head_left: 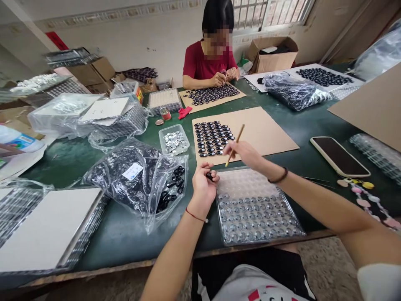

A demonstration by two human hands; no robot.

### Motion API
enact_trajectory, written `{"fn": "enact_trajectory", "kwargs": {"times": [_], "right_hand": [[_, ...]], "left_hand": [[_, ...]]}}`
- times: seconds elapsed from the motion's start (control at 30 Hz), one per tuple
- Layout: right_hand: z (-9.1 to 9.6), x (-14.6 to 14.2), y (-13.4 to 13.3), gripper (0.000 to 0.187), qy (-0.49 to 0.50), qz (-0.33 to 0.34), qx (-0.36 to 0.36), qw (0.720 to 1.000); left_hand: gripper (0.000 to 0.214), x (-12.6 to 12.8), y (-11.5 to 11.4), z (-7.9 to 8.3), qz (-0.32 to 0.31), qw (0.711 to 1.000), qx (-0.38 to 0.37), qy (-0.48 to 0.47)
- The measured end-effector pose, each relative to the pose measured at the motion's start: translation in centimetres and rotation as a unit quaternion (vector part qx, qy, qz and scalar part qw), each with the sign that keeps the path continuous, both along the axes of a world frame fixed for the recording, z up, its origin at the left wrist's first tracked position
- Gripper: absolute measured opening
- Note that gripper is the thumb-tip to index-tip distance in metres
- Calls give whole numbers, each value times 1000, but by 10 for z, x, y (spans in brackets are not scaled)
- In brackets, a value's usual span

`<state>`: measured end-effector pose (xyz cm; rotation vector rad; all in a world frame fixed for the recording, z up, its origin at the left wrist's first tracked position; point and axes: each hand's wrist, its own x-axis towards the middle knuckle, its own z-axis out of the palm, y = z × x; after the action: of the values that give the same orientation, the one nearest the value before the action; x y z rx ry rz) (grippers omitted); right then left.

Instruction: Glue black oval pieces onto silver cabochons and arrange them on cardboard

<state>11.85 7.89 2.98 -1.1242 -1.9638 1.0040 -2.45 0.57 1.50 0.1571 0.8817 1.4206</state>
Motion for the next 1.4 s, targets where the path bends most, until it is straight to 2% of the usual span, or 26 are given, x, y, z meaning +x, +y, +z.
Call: {"fn": "enact_trajectory", "kwargs": {"times": [0.07,0.13,0.2,0.3,0.4,0.47,0.63,0.7,0.8,0.87,1.0,1.1,1.17,1.23,1.3,1.33,1.37,1.4], "right_hand": [[2,1,-43,46,-17,96,15,995],[-1,1,-71,40,-64,143,52,986],[-6,0,-84,36,-95,155,86,980],[-9,2,-86,31,-97,159,106,977],[-4,12,-79,29,-84,123,121,981],[0,22,-74,31,-71,79,136,985],[-13,40,-65,35,27,-32,113,993],[-20,42,-67,36,90,-46,85,991],[-25,41,-72,36,173,-51,48,982],[-25,40,-77,34,202,-52,37,977],[-21,39,-79,30,250,-64,29,966],[-19,43,-75,33,300,-103,17,948],[-17,46,-71,35,324,-122,11,938],[-16,47,-69,35,333,-125,8,935],[-16,47,-69,34,332,-120,11,936],[-16,46,-69,33,330,-118,13,936],[-16,46,-70,33,330,-117,15,937],[-16,46,-70,33,329,-117,17,937]], "left_hand": [[28,0,1,0,-16,1000,3,-5],[27,-1,2,-1,-19,1000,21,13],[22,-2,4,-1,-16,998,40,39],[21,-4,6,-1,-29,995,54,75],[24,-3,6,-3,-82,988,70,115],[22,0,5,-6,-121,973,89,175],[29,10,0,-11,-165,885,161,406],[34,14,-3,-10,-205,869,172,415],[41,19,-6,-7,-274,871,167,371],[39,21,-8,-7,-283,875,157,359],[38,23,-13,-9,-258,877,135,383],[30,14,-11,-6,-205,858,130,453],[27,-3,1,3,-167,823,135,526],[28,-27,22,15,-110,769,130,617],[30,-52,48,28,-31,718,92,689],[33,-61,60,34,9,716,69,694],[42,-68,69,38,48,744,60,664],[47,-72,75,40,73,790,59,606]]}}
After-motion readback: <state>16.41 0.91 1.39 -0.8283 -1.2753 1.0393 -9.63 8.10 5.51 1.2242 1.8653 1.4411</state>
